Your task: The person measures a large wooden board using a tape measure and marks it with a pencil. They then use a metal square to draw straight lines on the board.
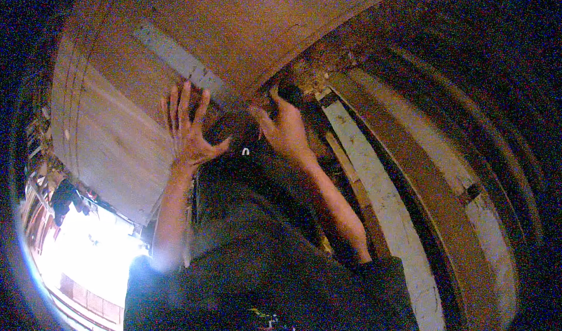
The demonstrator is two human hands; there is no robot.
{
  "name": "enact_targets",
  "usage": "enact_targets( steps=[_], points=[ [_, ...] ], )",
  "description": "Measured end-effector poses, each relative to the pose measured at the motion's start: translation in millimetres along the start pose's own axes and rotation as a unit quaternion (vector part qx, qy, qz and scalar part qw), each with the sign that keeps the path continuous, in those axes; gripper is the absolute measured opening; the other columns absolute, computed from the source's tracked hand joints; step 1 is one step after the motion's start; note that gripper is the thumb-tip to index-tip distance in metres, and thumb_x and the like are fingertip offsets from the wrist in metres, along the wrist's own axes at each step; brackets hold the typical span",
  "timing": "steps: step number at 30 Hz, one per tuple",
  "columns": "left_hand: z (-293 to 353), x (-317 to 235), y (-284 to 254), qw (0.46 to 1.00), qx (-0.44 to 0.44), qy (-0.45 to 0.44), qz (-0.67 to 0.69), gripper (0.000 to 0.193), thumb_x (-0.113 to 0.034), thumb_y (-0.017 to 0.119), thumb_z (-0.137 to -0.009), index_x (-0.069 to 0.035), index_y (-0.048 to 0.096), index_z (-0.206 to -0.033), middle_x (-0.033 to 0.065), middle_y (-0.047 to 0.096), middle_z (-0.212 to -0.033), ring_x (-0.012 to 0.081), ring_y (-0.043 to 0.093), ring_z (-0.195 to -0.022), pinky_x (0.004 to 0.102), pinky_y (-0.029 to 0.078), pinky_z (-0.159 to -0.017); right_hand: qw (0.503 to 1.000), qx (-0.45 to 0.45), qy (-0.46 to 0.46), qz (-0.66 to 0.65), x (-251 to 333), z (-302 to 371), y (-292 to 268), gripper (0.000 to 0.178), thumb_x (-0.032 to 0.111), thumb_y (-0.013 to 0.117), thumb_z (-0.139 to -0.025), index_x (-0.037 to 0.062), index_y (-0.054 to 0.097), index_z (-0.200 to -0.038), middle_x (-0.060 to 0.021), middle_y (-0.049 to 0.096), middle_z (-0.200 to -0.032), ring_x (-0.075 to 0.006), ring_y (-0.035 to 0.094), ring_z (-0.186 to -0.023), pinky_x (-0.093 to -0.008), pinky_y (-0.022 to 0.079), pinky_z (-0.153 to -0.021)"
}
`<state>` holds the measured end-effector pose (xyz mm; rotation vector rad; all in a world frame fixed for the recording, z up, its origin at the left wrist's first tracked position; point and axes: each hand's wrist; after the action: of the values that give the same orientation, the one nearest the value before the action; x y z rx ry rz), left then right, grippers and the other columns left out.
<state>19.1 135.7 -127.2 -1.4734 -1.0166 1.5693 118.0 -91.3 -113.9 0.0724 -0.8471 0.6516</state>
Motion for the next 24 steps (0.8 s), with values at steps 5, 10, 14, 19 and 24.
enact_targets(
  steps=[5,10,14,19,24],
  points=[
    [-46,-22,11,1.0,0.003,0.007,0.008,0.105,-0.078,0.071,-0.074,-0.028,0.042,-0.162,0.0127,0.026,-0.173,0.0423,0.018,-0.16,0.0671,0.01,-0.127,0.996,-0.066,0.005,-0.067,8,-21,-15,0.026,0.024,0.074,-0.101,-0.0008,0.074,-0.108,-0.0037,0.075,-0.098,-0.0126,0.066,-0.092,-0.0296,0.052,-0.086],
    [-63,-28,16,1.0,0.004,0.018,0.013,0.106,-0.081,0.069,-0.074,-0.03,0.041,-0.163,0.0124,0.025,-0.173,0.0423,0.017,-0.16,0.0685,0.009,-0.127,0.986,-0.095,0.034,-0.134,27,-33,-28,0.026,0.029,0.082,-0.094,0.0048,0.076,-0.093,0.0028,0.068,-0.08,-0.0095,0.058,-0.076,-0.0271,0.043,-0.069],
    [-67,-30,21,1.0,0.006,0.012,-0.001,0.107,-0.083,0.067,-0.073,-0.032,0.039,-0.164,0.0112,0.023,-0.174,0.042,0.016,-0.16,0.069,0.008,-0.126,0.992,-0.111,-0.018,-0.055,23,-39,-33,0.024,0.023,0.077,-0.099,0.0014,0.07,-0.092,-0.003,0.07,-0.077,-0.0107,0.063,-0.071,-0.0301,0.051,-0.063],
    [-66,-29,21,1.0,0.02,-0.003,-0.017,0.109,-0.087,0.064,-0.072,-0.034,0.038,-0.164,0.01,0.021,-0.175,0.0416,0.013,-0.161,0.0688,0.006,-0.127,0.992,-0.107,-0.011,-0.062,20,-43,-31,0.027,0.028,0.077,-0.098,0.0026,0.069,-0.093,-0.0043,0.07,-0.079,-0.0115,0.061,-0.073,-0.0317,0.05,-0.067],
    [-67,-31,21,0.999,0.029,-0.02,-0.024,0.109,-0.088,0.064,-0.071,-0.037,0.038,-0.164,0.0097,0.021,-0.176,0.0421,0.014,-0.161,0.0685,0.005,-0.127,0.993,-0.087,0.018,-0.08,16,-46,-30,0.028,0.031,0.078,-0.098,0.005,0.074,-0.107,0.0016,0.072,-0.096,-0.0112,0.062,-0.088,-0.0284,0.047,-0.082]
  ],
)
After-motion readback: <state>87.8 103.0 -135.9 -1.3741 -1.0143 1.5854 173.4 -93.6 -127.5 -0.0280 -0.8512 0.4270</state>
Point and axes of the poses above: each hand's wrist, its own z-axis away from the middle knuckle, its own y-axis out of the palm, x = y × z
